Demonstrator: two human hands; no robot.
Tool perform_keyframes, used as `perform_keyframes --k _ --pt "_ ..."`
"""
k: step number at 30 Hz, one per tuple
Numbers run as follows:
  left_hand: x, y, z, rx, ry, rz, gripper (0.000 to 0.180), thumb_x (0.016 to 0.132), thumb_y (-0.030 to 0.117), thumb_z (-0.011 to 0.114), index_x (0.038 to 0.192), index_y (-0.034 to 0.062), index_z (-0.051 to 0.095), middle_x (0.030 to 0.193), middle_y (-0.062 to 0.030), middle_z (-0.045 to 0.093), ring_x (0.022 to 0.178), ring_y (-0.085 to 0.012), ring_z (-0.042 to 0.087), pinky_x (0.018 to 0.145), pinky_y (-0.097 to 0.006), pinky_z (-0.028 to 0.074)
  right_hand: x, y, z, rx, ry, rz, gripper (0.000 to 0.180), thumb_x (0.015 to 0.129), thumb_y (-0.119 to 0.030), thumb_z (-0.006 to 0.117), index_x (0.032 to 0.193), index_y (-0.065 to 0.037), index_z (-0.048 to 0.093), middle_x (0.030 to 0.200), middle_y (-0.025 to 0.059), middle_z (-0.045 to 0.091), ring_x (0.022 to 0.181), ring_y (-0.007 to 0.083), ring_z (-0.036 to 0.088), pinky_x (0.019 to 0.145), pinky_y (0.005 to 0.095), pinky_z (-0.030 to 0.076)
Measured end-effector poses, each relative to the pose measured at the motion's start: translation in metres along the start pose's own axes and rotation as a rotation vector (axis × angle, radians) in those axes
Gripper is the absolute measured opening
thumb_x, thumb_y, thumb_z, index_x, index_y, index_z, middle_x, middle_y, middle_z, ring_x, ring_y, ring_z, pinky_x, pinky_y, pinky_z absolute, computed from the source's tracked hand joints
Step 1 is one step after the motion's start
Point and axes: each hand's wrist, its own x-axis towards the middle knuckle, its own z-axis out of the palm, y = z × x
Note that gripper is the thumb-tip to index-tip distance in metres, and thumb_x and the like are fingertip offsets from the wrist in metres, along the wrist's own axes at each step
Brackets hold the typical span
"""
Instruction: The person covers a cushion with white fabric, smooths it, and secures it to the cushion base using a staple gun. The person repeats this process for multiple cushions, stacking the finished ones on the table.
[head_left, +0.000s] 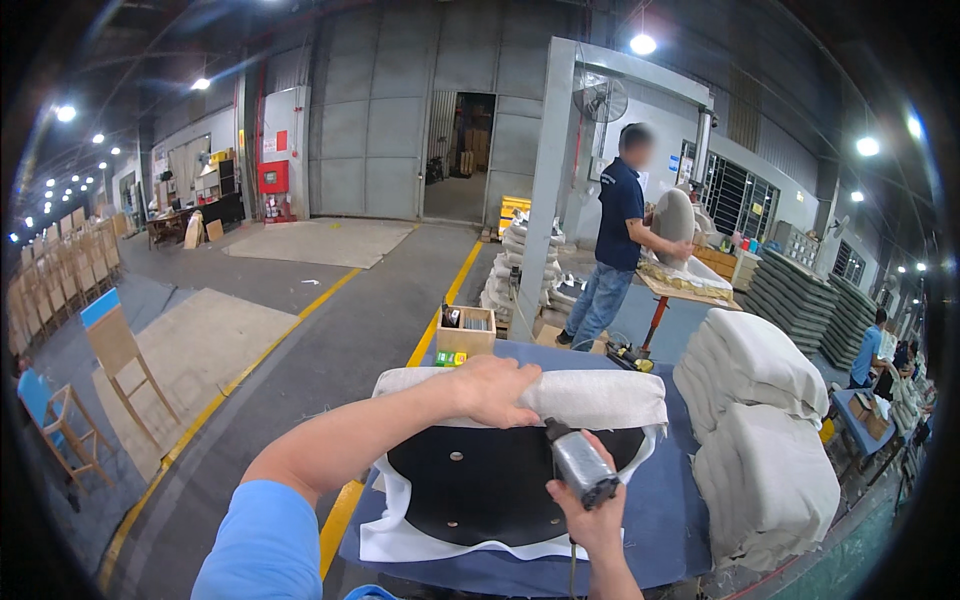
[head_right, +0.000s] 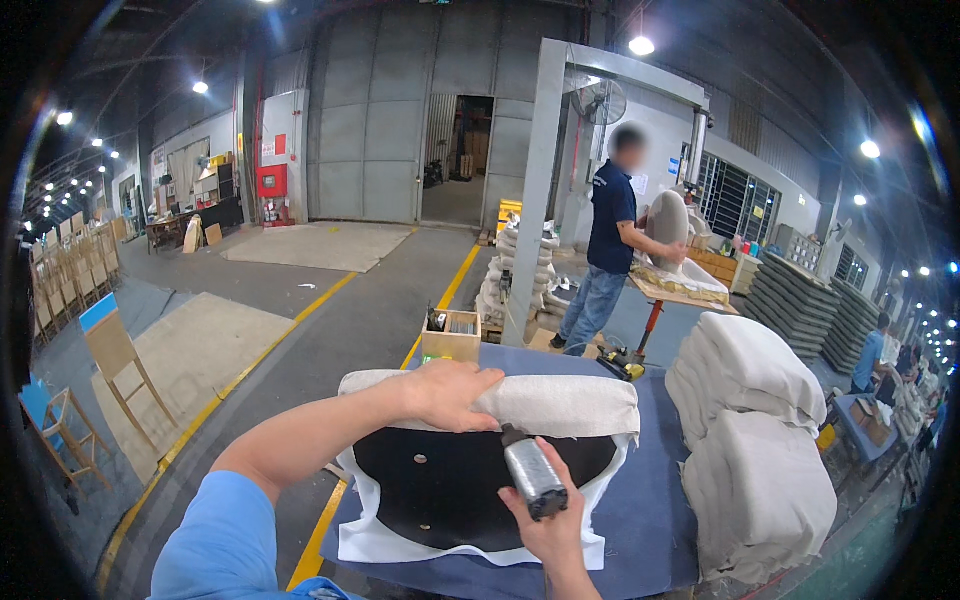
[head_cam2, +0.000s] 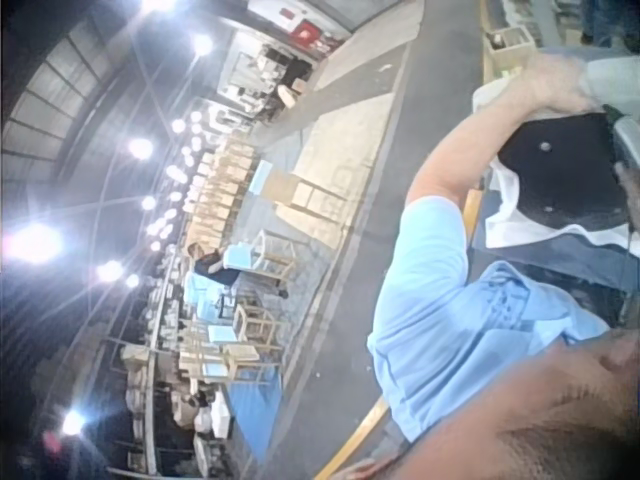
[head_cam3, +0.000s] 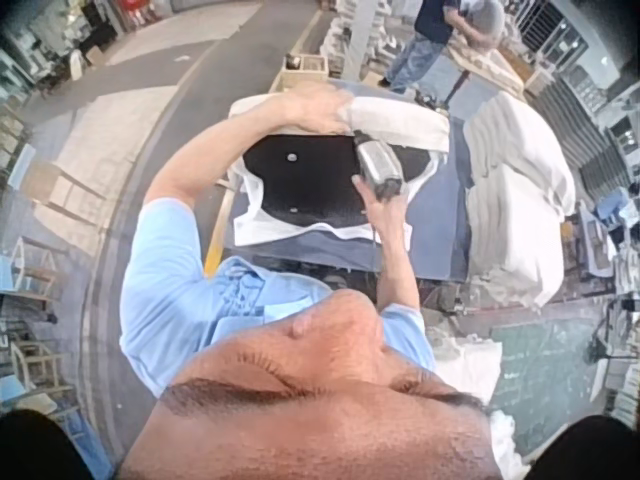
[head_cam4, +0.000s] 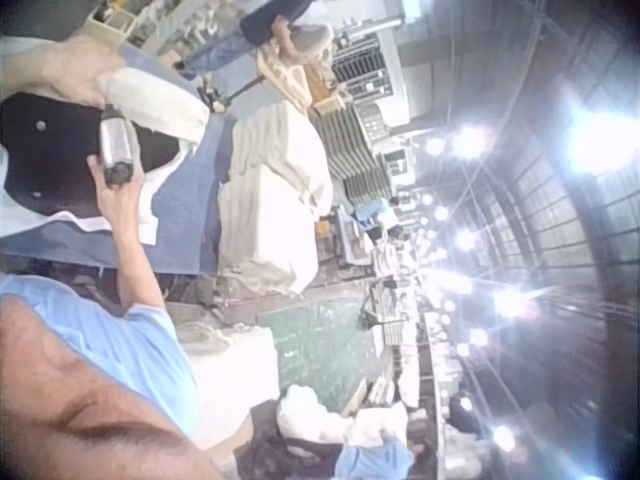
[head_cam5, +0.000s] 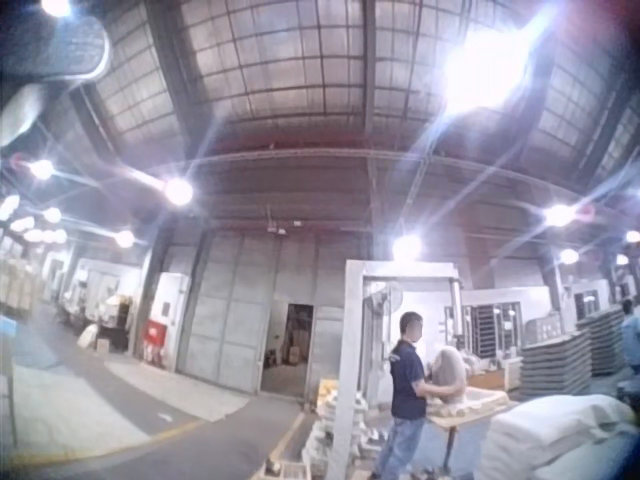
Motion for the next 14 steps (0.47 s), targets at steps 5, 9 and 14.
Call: perform_keyframes --k 5,9,14 --pt "-0.001 0.002 -0.001 -0.023 -0.008 0.024 0.072 0.088 0.045 0.072 0.142 0.0032 0.05 0.119 -0.0286 0.068 0.114 -0.0459 0.066 0.099 -0.051 0.053 0.007 0.009 0.015 -0.098 0.013 -0.054 0.075 0.085 -0.003 0.087 0.151 0.0 0.051 0.128 0.0132 0.068 0.118 0.0197 0.065 0.103 0.0327 0.05" --pt "-0.002 -0.003 0.002 -0.032 0.008 0.031 0.069 0.087 0.042 0.073 0.139 0.0007 0.052 0.118 -0.0285 0.068 0.113 -0.0452 0.067 0.098 -0.052 0.053 0.009 0.014 0.022 -0.096 0.005 -0.052 0.074 0.085 -0.003 0.086 0.151 -0.001 0.051 0.131 0.0145 0.068 0.121 0.0207 0.065 0.105 0.0332 0.05" --pt "0.001 -0.002 0.004 -0.053 0.021 0.051 0.067 0.088 0.043 0.074 0.137 0.0019 0.054 0.119 -0.0275 0.069 0.113 -0.0446 0.067 0.099 -0.052 0.053 0.013 0.023 0.024 -0.062 0.029 0.005 0.073 0.087 -0.004 0.086 0.152 -0.004 0.052 0.138 0.0169 0.067 0.126 0.0217 0.064 0.107 0.0349 0.05"
